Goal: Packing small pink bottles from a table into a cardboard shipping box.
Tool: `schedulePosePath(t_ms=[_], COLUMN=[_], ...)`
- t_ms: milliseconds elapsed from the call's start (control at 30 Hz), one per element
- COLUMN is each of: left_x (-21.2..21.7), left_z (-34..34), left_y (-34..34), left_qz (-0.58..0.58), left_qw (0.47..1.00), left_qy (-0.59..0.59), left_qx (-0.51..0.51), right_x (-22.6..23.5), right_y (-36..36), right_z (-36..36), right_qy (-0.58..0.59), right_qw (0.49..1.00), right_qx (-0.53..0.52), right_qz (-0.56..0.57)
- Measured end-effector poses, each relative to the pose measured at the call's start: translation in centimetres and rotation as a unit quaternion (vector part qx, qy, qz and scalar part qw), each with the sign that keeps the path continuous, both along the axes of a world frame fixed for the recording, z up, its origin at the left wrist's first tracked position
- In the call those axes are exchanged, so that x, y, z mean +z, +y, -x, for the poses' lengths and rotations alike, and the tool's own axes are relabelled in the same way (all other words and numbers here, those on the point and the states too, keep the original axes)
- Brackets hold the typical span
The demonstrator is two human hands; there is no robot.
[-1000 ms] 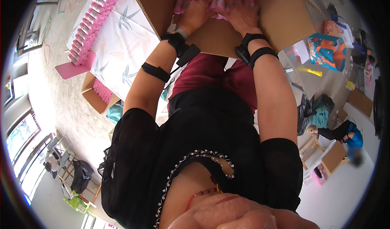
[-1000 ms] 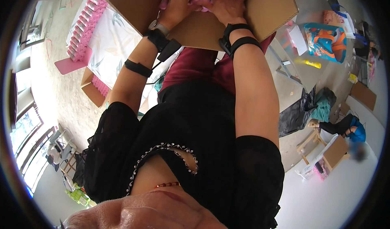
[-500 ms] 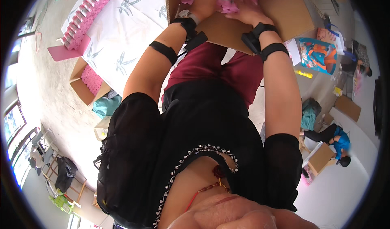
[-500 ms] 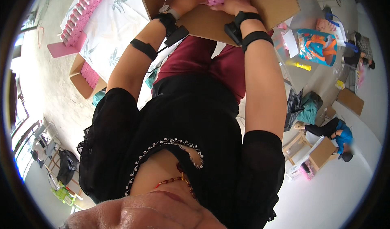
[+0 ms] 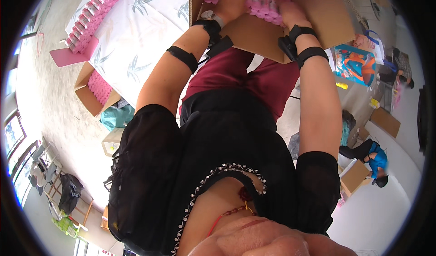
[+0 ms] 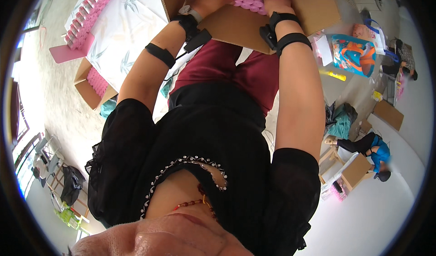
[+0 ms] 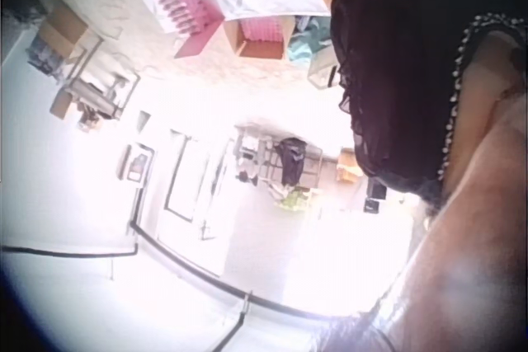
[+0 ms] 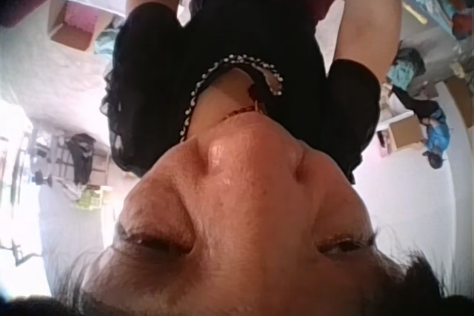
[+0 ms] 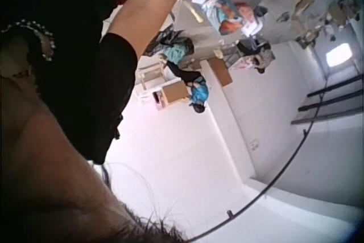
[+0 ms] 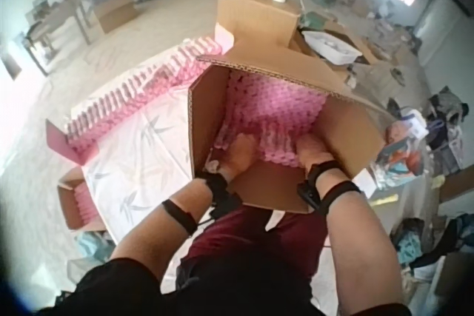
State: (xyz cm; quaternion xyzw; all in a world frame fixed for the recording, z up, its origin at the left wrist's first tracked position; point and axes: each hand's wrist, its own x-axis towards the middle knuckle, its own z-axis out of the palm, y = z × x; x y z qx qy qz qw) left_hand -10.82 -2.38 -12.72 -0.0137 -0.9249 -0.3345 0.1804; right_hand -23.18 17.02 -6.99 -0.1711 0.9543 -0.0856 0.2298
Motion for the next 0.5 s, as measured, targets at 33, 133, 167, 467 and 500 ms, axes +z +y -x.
schedulePosePath(t_ms=[33, 133, 167, 467, 500], left_x=[0.7, 0.6, 1.0, 0.8, 0.4], left_z=[0.6, -0.1, 0.1, 0.3, -0.1], left_y=[0.6, 0.1, 0.6, 0.3, 0.0], left_qz=[0.01, 0.007, -0.014, -0.08, -0.077], left_qw=[1.0, 0.999, 1.0, 0.996, 0.997], left_qy=[-0.023, -0.033, -0.01, 0.001, -0.003], left_qx=[-0.012, -0.001, -0.004, -0.031, -0.02], right_x=[-1.0, -0.9, -0.5, -2.1, -2.2], right_y=[1.1, 0.0, 0.2, -4.7, -5.1], right_z=[0.8, -0.6, -0.1, -3.4, -3.8], right_qy=[0.107, 0.194, 0.16, 0.223, 0.164], right_qw=[0.991, 0.914, 0.92, 0.928, 0.946], right_qx=[0.086, 0.298, 0.326, 0.238, 0.228], right_qz=[0.008, -0.197, -0.145, 0.179, 0.163])
